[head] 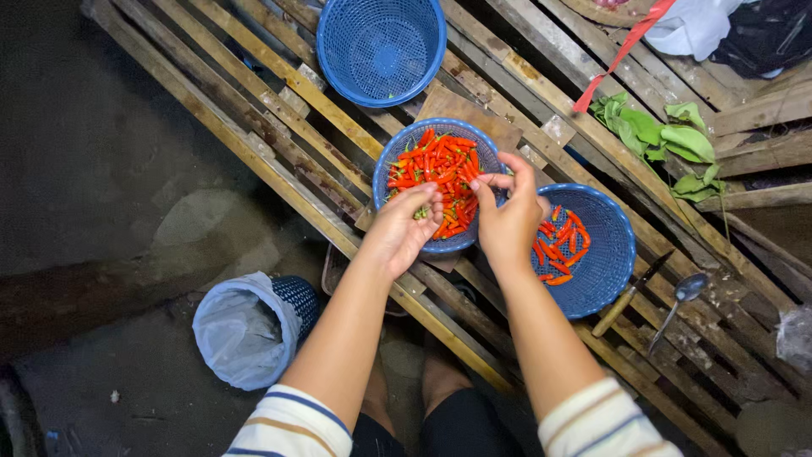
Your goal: The person removes the green stems from red chilies by hand, transferring the de-stemmed chilies from one plastic bowl to another on a bamboo table while discarding the stems into a container.
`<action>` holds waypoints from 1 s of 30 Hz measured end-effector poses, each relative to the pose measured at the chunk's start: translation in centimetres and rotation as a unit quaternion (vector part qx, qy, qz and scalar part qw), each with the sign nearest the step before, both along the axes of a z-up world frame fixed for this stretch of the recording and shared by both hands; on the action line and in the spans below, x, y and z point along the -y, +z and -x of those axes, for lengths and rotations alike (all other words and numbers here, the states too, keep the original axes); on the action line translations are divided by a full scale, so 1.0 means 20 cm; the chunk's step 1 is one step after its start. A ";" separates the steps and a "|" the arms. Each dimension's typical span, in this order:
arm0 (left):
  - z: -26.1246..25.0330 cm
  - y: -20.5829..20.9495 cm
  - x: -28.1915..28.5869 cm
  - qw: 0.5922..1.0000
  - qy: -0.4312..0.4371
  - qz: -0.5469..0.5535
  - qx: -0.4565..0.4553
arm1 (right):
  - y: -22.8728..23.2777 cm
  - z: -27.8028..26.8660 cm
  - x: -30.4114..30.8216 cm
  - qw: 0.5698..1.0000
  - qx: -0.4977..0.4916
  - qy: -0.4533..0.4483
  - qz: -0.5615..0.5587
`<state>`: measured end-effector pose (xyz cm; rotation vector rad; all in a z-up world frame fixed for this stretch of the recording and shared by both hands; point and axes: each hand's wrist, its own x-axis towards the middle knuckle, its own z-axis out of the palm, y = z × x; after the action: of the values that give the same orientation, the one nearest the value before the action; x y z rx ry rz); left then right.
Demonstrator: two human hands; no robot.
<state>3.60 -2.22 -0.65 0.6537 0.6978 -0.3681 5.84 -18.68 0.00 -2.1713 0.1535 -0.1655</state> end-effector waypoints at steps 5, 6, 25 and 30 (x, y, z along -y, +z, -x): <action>0.00 -0.09 0.15 0.998 -0.041 -0.045 0.031 | 0.05 0.09 0.03 0.939 -0.077 0.028 -0.333; 0.00 -0.10 0.17 0.997 -0.047 -0.043 0.041 | 0.06 0.10 0.04 0.930 -0.081 0.034 -0.358; 0.04 -0.01 0.37 0.965 -0.090 -0.201 0.140 | 0.34 0.17 0.21 0.995 0.058 0.073 0.026; 0.07 0.02 0.31 0.981 -0.129 -0.057 0.132 | 0.32 0.21 0.15 0.996 0.081 0.031 -0.036</action>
<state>2.19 -8.46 -0.17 0.8879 0.3837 -0.4722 1.73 -21.66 6.48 -2.0773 0.0004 -0.2949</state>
